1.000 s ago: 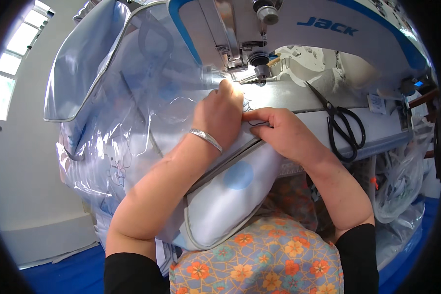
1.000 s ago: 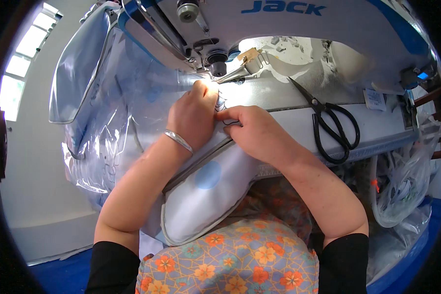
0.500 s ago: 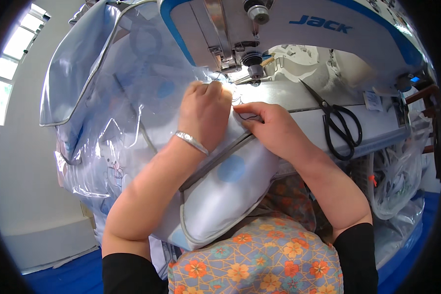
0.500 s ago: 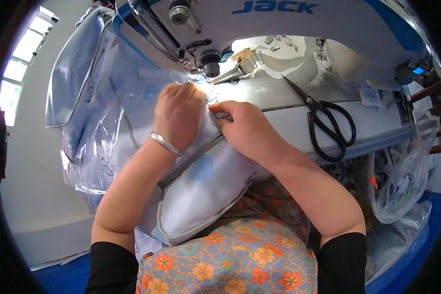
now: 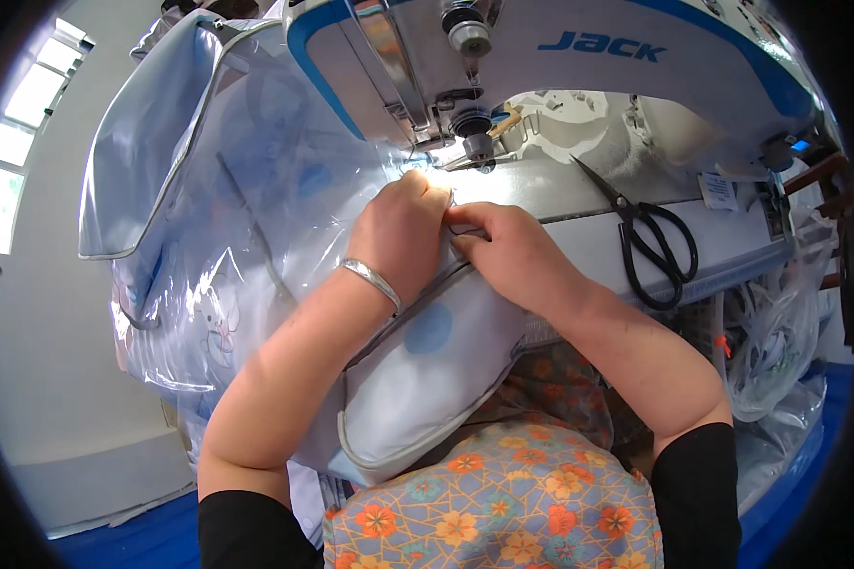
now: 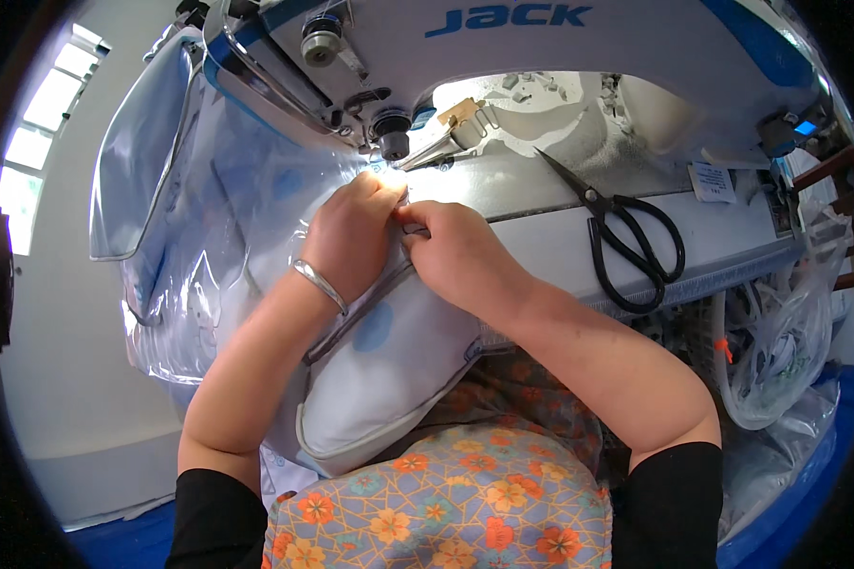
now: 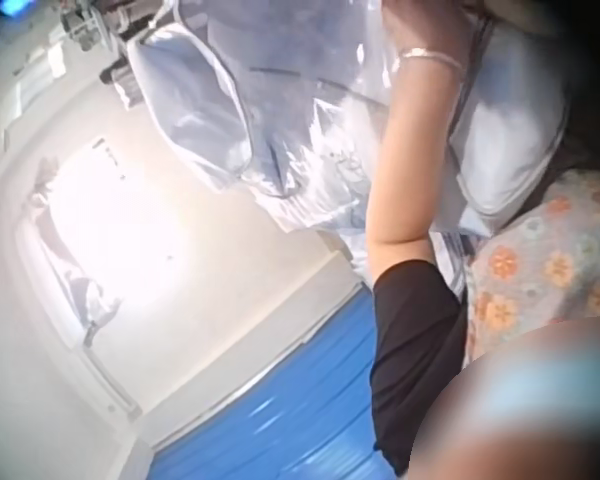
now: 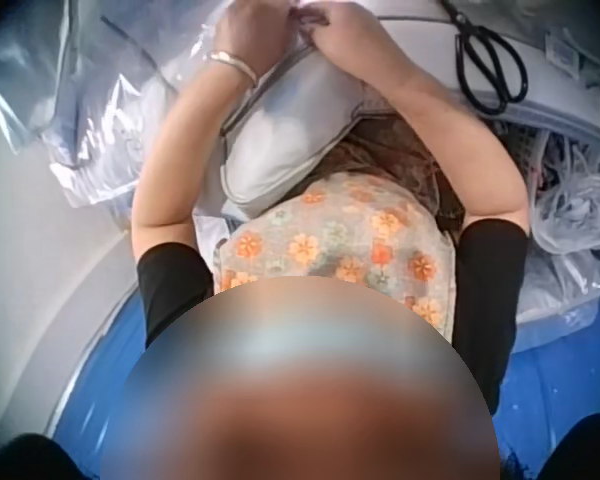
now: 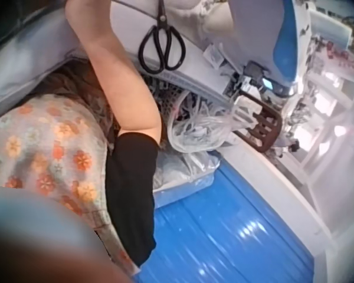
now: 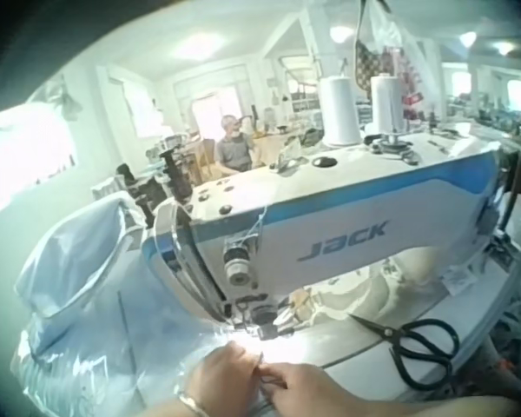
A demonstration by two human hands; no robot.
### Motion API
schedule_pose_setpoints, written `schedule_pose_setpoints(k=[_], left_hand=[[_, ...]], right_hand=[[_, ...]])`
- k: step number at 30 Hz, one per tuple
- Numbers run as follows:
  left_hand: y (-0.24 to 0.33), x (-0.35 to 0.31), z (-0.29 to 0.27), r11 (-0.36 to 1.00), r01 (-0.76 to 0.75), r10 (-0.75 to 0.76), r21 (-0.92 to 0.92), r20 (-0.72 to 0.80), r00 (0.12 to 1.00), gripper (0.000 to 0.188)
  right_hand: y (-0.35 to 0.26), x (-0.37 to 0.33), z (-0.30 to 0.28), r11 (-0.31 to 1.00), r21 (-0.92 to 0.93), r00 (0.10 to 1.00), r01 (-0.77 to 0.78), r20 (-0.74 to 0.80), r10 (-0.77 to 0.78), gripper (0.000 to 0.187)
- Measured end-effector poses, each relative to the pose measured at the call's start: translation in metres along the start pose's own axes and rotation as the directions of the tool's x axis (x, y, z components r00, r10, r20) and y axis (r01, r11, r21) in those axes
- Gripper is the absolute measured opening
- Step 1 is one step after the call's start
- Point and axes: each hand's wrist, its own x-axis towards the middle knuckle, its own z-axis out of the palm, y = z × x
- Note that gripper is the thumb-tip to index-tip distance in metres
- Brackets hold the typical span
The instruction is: Sewing fabric pieces together using an industrial sewing machine.
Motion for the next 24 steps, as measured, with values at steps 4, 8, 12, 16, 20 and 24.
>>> schedule_pose_setpoints(k=[4, 8, 12, 16, 20, 24], left_hand=[[-0.004, 0.003, -0.001, 0.995, -0.083, 0.087, 0.056, -0.083, 0.993, 0.010], [0.005, -0.002, -0.010, 0.980, -0.084, 0.085, 0.179, 0.003, 0.996, 0.012], [0.010, -0.021, -0.039, 0.815, -0.095, 0.253, 0.572, -0.204, 0.946, 0.019], [0.003, -0.024, -0.064, 0.921, -0.138, 0.185, 0.365, -0.097, 0.978, 0.020], [0.018, -0.010, -0.051, 0.998, 0.042, -0.040, 0.054, -0.030, 0.999, 0.022], [0.035, -0.004, -0.030, 0.979, 0.133, -0.164, 0.155, 0.210, 0.964, 0.028]], right_hand=[[0.001, 0.007, 0.001, 1.000, -0.013, 1.000, -0.022, 0.013, 0.022, 0.031], [0.000, 0.011, 0.001, 0.999, 0.032, 0.999, -0.032, -0.004, 0.032, 0.029], [-0.001, 0.002, -0.007, 0.993, 0.093, 0.997, -0.075, 0.013, 0.074, 0.034], [0.003, -0.018, -0.010, 0.980, 0.134, 0.989, -0.147, 0.054, 0.141, 0.040], [0.009, -0.020, 0.003, 0.956, 0.272, 0.994, -0.110, 0.009, 0.111, 0.043], [0.014, -0.014, 0.020, 0.846, 0.496, 0.979, -0.195, 0.042, 0.200, 0.045]])
